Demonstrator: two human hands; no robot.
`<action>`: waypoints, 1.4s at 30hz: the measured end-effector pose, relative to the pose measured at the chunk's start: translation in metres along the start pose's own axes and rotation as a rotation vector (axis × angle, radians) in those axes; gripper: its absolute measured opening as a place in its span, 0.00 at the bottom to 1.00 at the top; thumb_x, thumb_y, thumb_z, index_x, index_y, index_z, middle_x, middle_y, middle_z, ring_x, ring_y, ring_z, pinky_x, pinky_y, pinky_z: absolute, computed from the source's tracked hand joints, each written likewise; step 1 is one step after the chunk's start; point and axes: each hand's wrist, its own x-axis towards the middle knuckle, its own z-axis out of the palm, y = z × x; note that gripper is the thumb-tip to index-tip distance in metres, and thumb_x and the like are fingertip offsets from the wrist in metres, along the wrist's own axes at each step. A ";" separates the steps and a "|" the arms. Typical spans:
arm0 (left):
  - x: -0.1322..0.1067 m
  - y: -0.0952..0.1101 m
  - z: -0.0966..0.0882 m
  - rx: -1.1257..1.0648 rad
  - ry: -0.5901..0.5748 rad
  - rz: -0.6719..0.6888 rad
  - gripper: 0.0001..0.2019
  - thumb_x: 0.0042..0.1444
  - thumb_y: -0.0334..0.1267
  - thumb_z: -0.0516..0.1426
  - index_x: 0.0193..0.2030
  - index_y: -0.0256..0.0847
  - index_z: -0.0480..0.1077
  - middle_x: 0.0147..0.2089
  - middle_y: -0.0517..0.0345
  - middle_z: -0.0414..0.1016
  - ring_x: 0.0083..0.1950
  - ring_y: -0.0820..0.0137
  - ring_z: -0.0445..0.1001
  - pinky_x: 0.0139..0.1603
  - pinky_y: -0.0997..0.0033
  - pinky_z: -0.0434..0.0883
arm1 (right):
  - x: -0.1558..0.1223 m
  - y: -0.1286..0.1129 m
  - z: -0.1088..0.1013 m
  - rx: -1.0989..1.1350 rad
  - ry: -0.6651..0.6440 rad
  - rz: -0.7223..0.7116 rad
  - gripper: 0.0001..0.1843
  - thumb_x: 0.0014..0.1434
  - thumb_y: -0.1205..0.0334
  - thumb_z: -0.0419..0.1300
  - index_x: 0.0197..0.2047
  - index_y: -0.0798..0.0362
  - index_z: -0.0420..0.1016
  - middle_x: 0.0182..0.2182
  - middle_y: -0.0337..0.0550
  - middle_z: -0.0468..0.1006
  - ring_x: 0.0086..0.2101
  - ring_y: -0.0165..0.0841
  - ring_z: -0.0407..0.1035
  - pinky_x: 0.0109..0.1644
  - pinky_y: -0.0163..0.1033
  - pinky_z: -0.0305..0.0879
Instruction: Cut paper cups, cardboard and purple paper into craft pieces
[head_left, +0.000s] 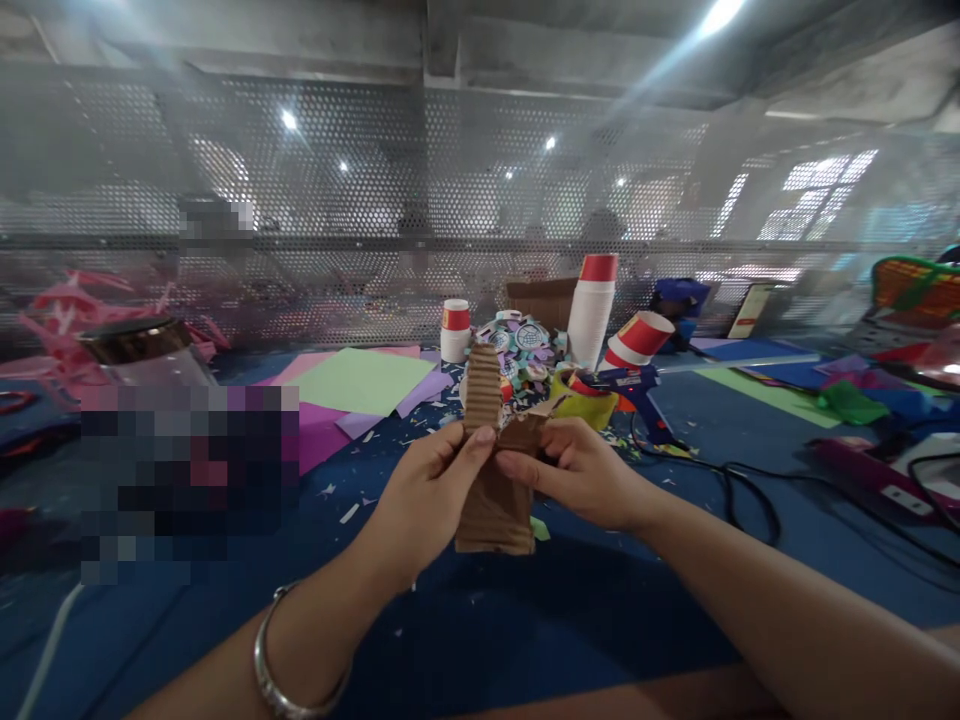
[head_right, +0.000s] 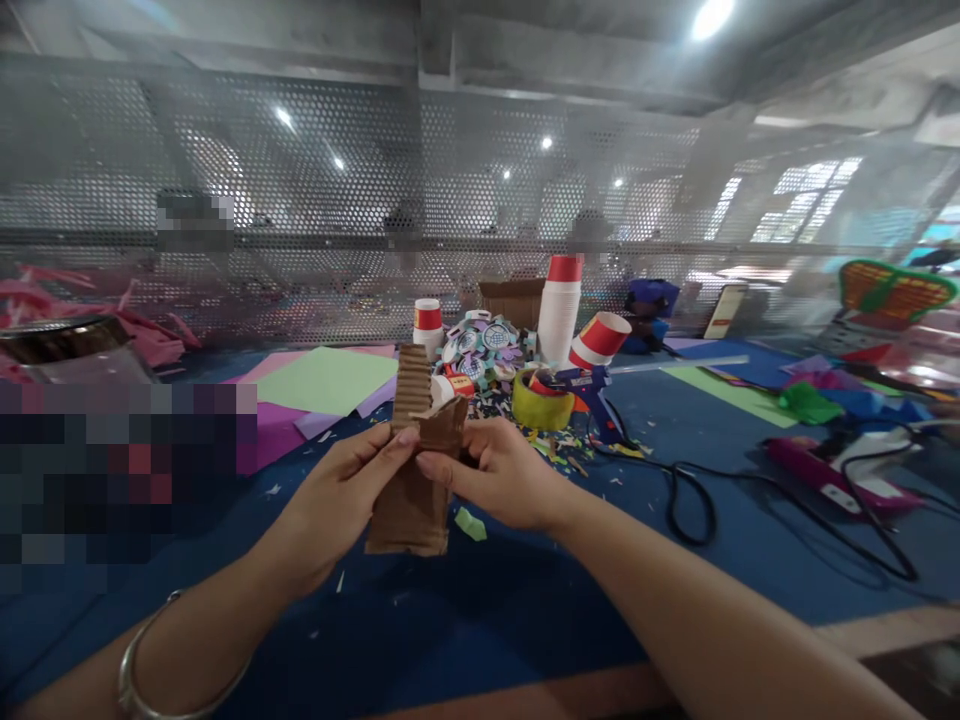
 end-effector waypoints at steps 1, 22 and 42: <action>0.000 0.001 -0.001 -0.041 -0.018 -0.025 0.13 0.60 0.47 0.56 0.41 0.40 0.77 0.37 0.55 0.79 0.41 0.64 0.75 0.45 0.67 0.70 | 0.000 0.000 -0.001 -0.003 -0.002 0.002 0.16 0.60 0.50 0.62 0.44 0.54 0.80 0.37 0.43 0.81 0.38 0.33 0.73 0.46 0.40 0.71; -0.005 0.004 0.008 -0.294 -0.058 -0.114 0.09 0.59 0.39 0.59 0.43 0.40 0.78 0.36 0.55 0.82 0.36 0.68 0.78 0.40 0.69 0.73 | -0.003 -0.002 -0.002 0.170 -0.047 0.040 0.14 0.60 0.52 0.64 0.32 0.55 0.73 0.20 0.31 0.64 0.19 0.21 0.53 0.19 0.28 0.51; -0.002 0.000 0.012 -0.481 -0.024 -0.361 0.08 0.51 0.39 0.65 0.33 0.37 0.76 0.28 0.56 0.80 0.24 0.73 0.74 0.26 0.75 0.70 | -0.007 0.009 0.006 -0.043 0.070 0.056 0.17 0.61 0.50 0.60 0.42 0.55 0.80 0.34 0.45 0.81 0.37 0.36 0.74 0.42 0.40 0.72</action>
